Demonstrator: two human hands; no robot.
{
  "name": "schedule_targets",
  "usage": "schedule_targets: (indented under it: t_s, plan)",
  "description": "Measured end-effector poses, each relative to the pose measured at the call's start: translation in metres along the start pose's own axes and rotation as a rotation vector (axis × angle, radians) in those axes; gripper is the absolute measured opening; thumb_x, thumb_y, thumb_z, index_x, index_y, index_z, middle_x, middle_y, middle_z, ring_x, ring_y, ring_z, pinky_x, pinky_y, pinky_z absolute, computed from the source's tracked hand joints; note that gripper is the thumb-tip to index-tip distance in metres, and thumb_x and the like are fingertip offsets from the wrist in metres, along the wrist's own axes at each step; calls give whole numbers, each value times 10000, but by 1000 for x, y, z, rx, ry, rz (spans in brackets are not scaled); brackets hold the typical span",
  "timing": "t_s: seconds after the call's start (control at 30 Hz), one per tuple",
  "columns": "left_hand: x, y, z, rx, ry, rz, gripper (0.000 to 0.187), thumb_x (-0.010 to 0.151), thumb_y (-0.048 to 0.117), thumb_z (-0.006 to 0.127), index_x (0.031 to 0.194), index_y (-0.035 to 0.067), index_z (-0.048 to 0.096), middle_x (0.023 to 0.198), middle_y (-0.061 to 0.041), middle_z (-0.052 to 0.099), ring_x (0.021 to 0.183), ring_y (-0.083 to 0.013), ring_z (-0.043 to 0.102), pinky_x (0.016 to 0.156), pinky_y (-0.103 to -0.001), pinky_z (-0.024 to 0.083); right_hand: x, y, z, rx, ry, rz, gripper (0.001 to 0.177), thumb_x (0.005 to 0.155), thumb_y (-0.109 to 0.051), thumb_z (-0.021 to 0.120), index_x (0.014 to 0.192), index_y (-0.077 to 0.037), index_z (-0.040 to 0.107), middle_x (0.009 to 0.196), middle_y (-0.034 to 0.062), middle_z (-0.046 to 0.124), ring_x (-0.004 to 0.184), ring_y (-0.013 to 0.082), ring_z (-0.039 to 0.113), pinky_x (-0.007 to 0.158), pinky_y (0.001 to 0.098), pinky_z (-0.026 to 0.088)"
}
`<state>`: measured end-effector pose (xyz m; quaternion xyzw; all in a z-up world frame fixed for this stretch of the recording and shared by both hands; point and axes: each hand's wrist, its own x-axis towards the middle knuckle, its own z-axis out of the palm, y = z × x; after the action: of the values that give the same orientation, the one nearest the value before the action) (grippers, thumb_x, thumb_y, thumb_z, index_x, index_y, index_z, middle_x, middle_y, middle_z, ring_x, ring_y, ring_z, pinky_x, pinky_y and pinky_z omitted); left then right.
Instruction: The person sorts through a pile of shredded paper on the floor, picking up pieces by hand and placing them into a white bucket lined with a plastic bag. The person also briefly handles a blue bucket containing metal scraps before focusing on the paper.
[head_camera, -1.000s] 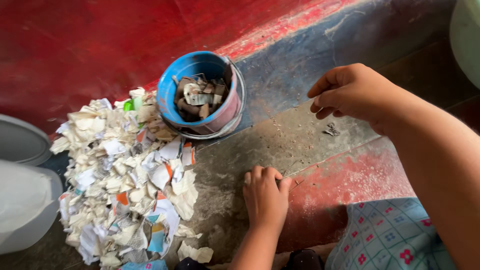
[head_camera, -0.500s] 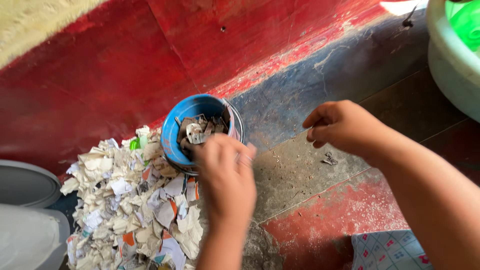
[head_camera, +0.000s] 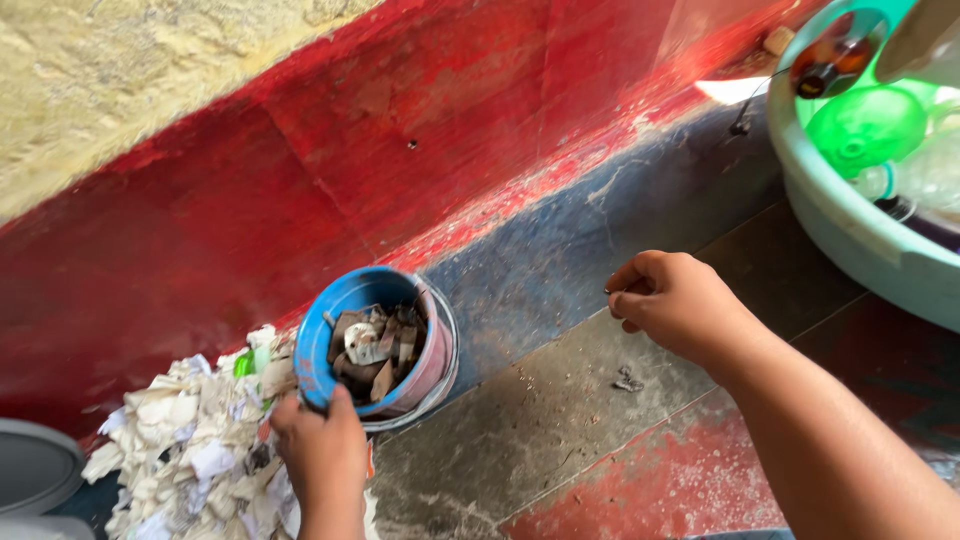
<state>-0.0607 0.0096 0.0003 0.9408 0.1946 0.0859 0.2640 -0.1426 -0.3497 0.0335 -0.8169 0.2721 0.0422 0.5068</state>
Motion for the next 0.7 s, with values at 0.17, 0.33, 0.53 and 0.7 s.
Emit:
schedule_targets:
  t_s: [0.17,0.33,0.53,0.7]
  plan:
    - [34,-35,13,-409,-332,-495,649,1008,426,594,1201,-193,625,1047,-298,710,950,-479,744,847,-589,618,8,8,-2,54,48,-26,249,850,-186,754,1026,-10,753,844,104,805,750,169,773,721,322,600]
    - [66,-58,33,-639,-499,-628,468,865,287,667,1246,17,629,1005,-132,710,874,-316,720,926,-545,550,11,11,-3,137,39,-21,244,830,-150,711,1026,-11,752,871,97,811,754,165,772,729,315,603]
    - [65,-54,46,-828,-341,-518,424,801,179,627,1134,-81,654,971,-234,718,793,-377,725,798,-506,599,12,8,-2,223,7,-8,247,843,-150,699,1035,-1,743,893,101,809,765,170,775,740,316,600]
    - [54,-13,17,-935,-311,-388,309,736,134,629,972,-66,639,862,-203,674,704,-346,686,661,-494,573,12,4,-2,204,8,12,227,847,-153,701,1020,-12,742,875,86,797,763,169,772,730,311,595]
